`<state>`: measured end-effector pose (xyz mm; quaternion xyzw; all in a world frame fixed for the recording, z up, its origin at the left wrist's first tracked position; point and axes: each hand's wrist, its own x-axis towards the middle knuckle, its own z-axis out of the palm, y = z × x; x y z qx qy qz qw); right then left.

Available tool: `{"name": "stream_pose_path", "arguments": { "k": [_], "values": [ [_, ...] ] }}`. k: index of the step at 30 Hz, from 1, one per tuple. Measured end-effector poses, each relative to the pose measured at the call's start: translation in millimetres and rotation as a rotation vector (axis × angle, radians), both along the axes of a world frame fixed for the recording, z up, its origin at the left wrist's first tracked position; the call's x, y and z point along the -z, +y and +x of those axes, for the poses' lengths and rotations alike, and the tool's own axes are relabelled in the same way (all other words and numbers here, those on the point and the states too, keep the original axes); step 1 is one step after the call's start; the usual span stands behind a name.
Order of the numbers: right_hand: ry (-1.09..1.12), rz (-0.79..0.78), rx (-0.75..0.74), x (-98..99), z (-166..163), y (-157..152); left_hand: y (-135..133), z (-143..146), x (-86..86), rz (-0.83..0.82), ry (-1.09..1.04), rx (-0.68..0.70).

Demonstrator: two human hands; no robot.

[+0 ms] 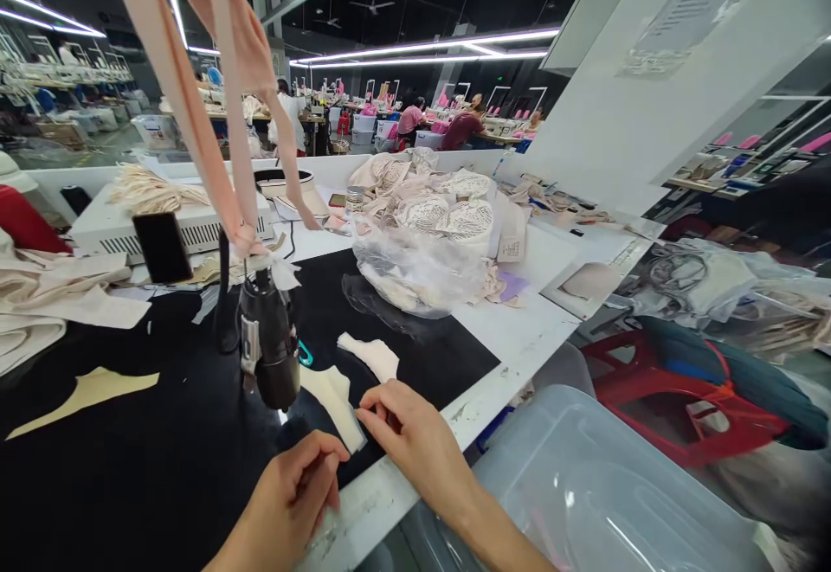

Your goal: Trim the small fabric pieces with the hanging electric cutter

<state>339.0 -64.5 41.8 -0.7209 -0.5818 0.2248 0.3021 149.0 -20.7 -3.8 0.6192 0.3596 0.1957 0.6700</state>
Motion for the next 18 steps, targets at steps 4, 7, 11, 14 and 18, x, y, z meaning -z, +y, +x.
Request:
{"name": "stream_pose_path", "arguments": {
  "k": [4, 7, 11, 14, 18],
  "values": [
    [-0.061, -0.012, 0.033, 16.2, -10, 4, -1, -3, -5.9, 0.268, 0.16, -0.051],
    [-0.061, 0.015, 0.028, 22.6, -12, 8, 3, -5, -9.9, 0.381, 0.253, -0.02],
    [-0.006, 0.06, 0.022, 19.7, -13, 8, 8, -6, -9.0, 0.659, 0.322, 0.012],
    [0.058, 0.084, 0.027, 16.1, -11, 8, 9, -7, -4.2, 0.828, 0.396, 0.002],
    [0.093, 0.108, 0.057, 15.4, -9, 9, 9, -6, 0.3, 0.969, 0.489, 0.026]
  ]
}}
